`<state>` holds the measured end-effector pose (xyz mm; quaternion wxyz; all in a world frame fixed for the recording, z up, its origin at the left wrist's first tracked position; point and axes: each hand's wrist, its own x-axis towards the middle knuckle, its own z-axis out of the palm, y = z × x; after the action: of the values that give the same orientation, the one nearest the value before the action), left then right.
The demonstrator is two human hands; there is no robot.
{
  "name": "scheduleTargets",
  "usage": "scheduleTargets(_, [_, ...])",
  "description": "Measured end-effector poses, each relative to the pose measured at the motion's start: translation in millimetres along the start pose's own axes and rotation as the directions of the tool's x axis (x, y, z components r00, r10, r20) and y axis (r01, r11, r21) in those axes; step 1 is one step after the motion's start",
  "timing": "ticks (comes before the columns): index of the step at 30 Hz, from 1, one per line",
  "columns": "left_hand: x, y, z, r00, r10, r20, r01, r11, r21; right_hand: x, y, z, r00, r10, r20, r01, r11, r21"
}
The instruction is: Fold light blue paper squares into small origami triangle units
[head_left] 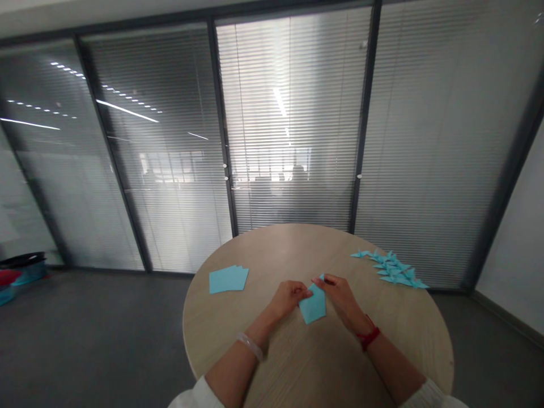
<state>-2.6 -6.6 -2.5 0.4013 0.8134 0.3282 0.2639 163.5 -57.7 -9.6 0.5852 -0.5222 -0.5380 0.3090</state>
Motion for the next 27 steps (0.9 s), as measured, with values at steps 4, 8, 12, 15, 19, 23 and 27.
scheduleTargets(4, [-1, 3, 0.7, 0.999, -0.005, 0.040, 0.005, 1.000, -0.006, -1, -2, -2, 1.000, -0.013, -0.020, 0.013, 1.000, -0.018])
scheduleTargets(8, [-2, 6, 0.7, 0.998, 0.049, 0.050, -0.051, 0.998, 0.034, -2, -3, -1, 1.000, 0.006, 0.014, -0.005, 0.999, -0.042])
scheduleTargets(12, [-3, 7, -0.6, 0.998, 0.055, 0.035, -0.057, 0.996, 0.061, -1, -3, 0, 0.999, 0.000, 0.043, 0.001, 1.000, -0.017])
scheduleTargets(15, [-4, 8, -1.8, 0.999, 0.035, 0.030, -0.037, 0.995, 0.092, 1, -2, -1, 0.999, -0.026, 0.030, 0.026, 1.000, 0.000])
scheduleTargets(19, [-4, 10, -2.1, 0.998, 0.034, 0.060, -0.039, 0.995, 0.088, 1, 1, -4, 0.998, -0.066, 0.015, 0.066, 0.998, 0.001])
scheduleTargets(23, [-5, 10, -2.2, 0.995, 0.029, 0.091, -0.035, 0.998, 0.057, 1, 4, -5, 0.999, -0.048, -0.009, 0.048, 0.998, 0.033])
scheduleTargets(27, [-4, 10, -3.4, 0.994, 0.038, 0.107, -0.044, 0.998, 0.055, 2, 5, -6, 0.999, -0.006, -0.049, 0.010, 0.997, 0.082])
